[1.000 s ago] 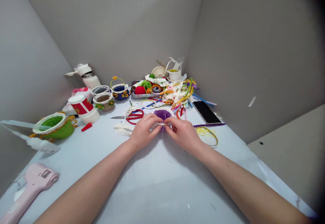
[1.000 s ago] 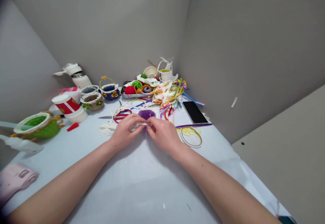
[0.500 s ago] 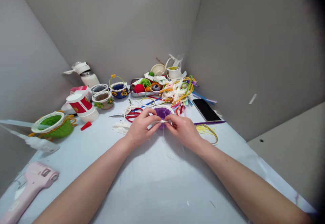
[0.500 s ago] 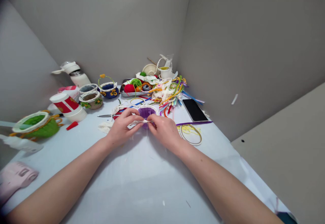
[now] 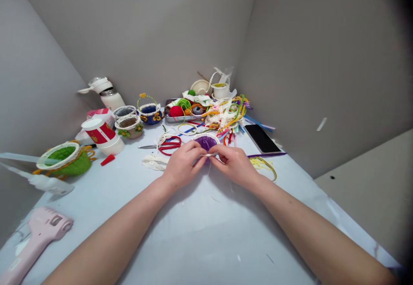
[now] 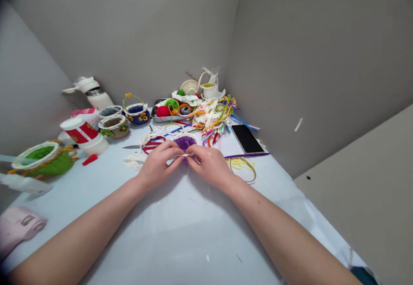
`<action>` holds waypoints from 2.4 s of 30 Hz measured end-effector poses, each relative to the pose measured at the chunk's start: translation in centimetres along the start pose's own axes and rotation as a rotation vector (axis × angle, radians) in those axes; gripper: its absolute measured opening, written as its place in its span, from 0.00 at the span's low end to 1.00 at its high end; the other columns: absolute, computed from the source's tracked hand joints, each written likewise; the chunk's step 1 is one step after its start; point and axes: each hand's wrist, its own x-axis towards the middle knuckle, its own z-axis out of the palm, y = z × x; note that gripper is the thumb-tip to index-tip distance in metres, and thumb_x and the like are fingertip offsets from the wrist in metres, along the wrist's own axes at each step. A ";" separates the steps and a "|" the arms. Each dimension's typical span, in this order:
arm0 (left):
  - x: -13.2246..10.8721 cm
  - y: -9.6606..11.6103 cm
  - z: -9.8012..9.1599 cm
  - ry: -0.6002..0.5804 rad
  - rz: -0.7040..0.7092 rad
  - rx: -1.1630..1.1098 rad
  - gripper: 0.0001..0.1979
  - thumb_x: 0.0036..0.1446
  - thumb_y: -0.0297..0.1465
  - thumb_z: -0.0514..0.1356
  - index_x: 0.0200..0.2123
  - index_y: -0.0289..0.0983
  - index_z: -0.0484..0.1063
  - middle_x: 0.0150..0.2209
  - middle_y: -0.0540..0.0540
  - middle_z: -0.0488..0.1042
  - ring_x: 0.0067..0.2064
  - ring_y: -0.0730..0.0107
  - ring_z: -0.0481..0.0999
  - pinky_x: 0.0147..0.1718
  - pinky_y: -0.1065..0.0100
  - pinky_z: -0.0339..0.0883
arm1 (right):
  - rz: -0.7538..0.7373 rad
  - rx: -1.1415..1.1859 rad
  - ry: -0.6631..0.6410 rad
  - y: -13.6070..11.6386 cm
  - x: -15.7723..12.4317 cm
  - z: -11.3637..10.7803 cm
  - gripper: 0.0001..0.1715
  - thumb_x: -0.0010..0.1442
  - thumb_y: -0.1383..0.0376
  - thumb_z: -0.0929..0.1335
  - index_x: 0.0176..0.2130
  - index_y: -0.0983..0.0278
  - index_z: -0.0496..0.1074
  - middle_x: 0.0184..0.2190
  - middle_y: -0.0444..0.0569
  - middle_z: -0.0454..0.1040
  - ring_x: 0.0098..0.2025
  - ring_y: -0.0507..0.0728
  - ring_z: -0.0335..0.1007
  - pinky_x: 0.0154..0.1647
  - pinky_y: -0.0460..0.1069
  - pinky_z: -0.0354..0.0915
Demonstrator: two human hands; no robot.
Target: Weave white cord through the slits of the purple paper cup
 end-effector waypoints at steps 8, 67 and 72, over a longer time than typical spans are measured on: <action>0.0 0.0 0.3 0.019 0.002 -0.027 0.06 0.60 0.28 0.58 0.40 0.37 0.72 0.41 0.44 0.71 0.43 0.66 0.73 0.41 0.67 0.68 | -0.014 0.008 -0.033 0.3 0.2 0.1 0.06 0.61 0.67 0.66 0.38 0.61 0.73 0.26 0.42 0.73 0.24 0.49 0.61 0.29 0.44 0.54; 0.5 0.6 1.0 0.072 -0.136 -0.110 0.03 0.57 0.26 0.61 0.35 0.37 0.75 0.35 0.47 0.74 0.39 0.68 0.74 0.40 0.66 0.66 | 0.025 0.066 0.172 0.5 -1.9 -0.1 0.07 0.63 0.68 0.67 0.38 0.62 0.77 0.31 0.48 0.69 0.37 0.54 0.66 0.37 0.48 0.62; 0.5 0.6 1.0 0.070 -0.126 -0.120 0.03 0.57 0.26 0.61 0.35 0.37 0.75 0.35 0.47 0.74 0.39 0.67 0.74 0.40 0.66 0.67 | 0.030 0.074 0.175 0.4 -1.9 0.0 0.07 0.63 0.67 0.67 0.37 0.62 0.77 0.31 0.48 0.69 0.36 0.54 0.66 0.36 0.48 0.61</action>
